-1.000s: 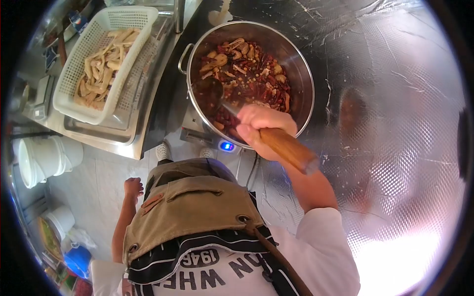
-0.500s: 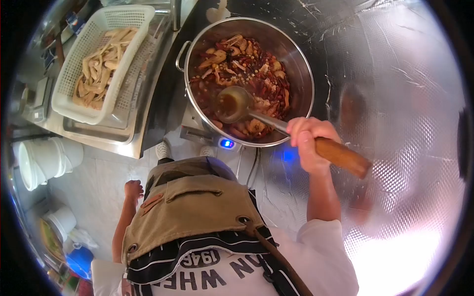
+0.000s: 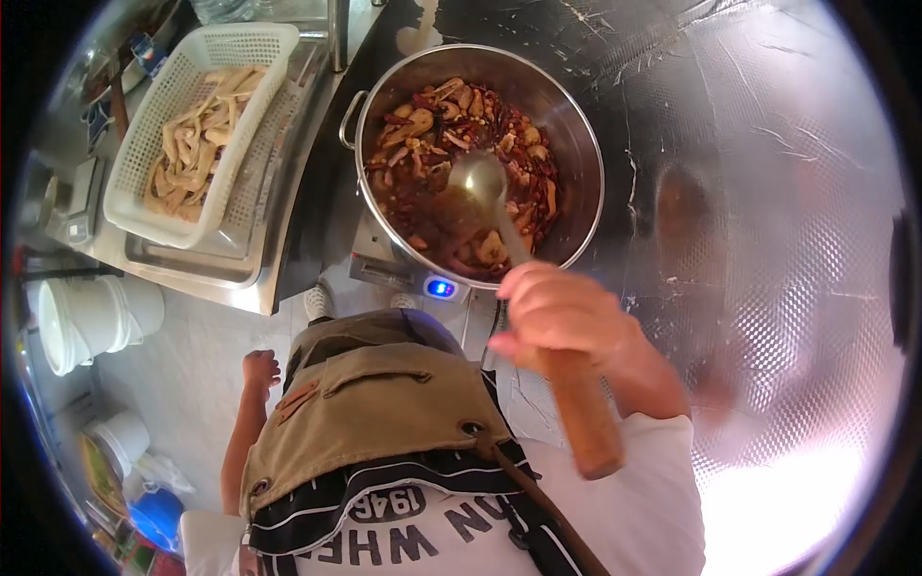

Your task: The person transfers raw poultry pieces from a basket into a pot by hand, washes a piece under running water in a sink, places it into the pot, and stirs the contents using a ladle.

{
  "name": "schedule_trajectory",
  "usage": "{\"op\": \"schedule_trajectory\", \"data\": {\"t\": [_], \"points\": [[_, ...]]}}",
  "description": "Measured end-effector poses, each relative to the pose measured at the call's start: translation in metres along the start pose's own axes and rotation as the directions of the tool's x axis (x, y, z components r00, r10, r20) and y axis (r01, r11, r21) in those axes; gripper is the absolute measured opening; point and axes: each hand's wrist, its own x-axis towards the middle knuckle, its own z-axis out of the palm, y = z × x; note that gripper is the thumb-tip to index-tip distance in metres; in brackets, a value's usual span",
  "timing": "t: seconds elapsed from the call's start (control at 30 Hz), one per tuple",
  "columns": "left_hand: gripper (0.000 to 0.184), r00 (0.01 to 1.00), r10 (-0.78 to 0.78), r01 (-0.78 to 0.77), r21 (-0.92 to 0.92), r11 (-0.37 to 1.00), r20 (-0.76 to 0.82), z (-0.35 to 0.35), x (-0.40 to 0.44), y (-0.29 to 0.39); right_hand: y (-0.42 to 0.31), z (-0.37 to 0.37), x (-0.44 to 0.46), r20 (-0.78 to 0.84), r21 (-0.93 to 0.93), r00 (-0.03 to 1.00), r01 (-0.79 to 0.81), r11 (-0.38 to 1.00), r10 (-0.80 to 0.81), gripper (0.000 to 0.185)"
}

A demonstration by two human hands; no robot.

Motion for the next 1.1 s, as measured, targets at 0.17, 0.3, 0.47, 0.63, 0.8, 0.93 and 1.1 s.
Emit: {"op": "schedule_trajectory", "data": {"t": [0.17,0.3,0.47,0.63,0.8,0.93,1.1], "points": [[0.005,0.976,0.175,-0.197,0.181,0.963,0.133,-0.03,0.073,-0.084,0.04,-0.044,0.004,-0.468,-0.107,0.881,-0.137,0.985,0.072,0.011],[0.005,0.973,0.19,-0.212,0.185,0.959,0.133,-0.029,0.066,-0.085,0.101,-0.06,0.005,-0.82,0.043,0.556,-0.178,0.983,0.136,0.013],[0.006,0.99,0.107,-0.116,0.101,0.988,0.088,-0.016,0.041,-0.051,0.134,-0.065,-0.002,-0.87,0.167,0.415,-0.263,0.95,0.267,0.019],[0.009,1.0,-0.001,0.002,-0.046,0.999,0.028,0.003,-0.001,-0.003,0.146,-0.047,-0.013,-0.797,0.085,0.497,-0.469,0.879,0.342,0.021],[0.008,0.999,-0.002,0.005,-0.048,0.999,0.051,0.004,0.01,-0.01,0.144,-0.026,-0.017,-0.638,-0.16,0.697,-0.535,0.83,0.326,0.023],[0.007,0.988,0.129,-0.138,0.101,0.985,0.089,-0.009,0.057,-0.055,0.111,-0.016,-0.002,0.052,-0.369,0.939,-0.299,0.88,0.34,0.02],[0.004,0.988,0.114,-0.129,0.149,0.98,0.108,-0.019,0.078,-0.071,0.051,-0.016,0.021,0.262,-0.195,0.962,-0.025,0.98,0.077,0.02]]}}
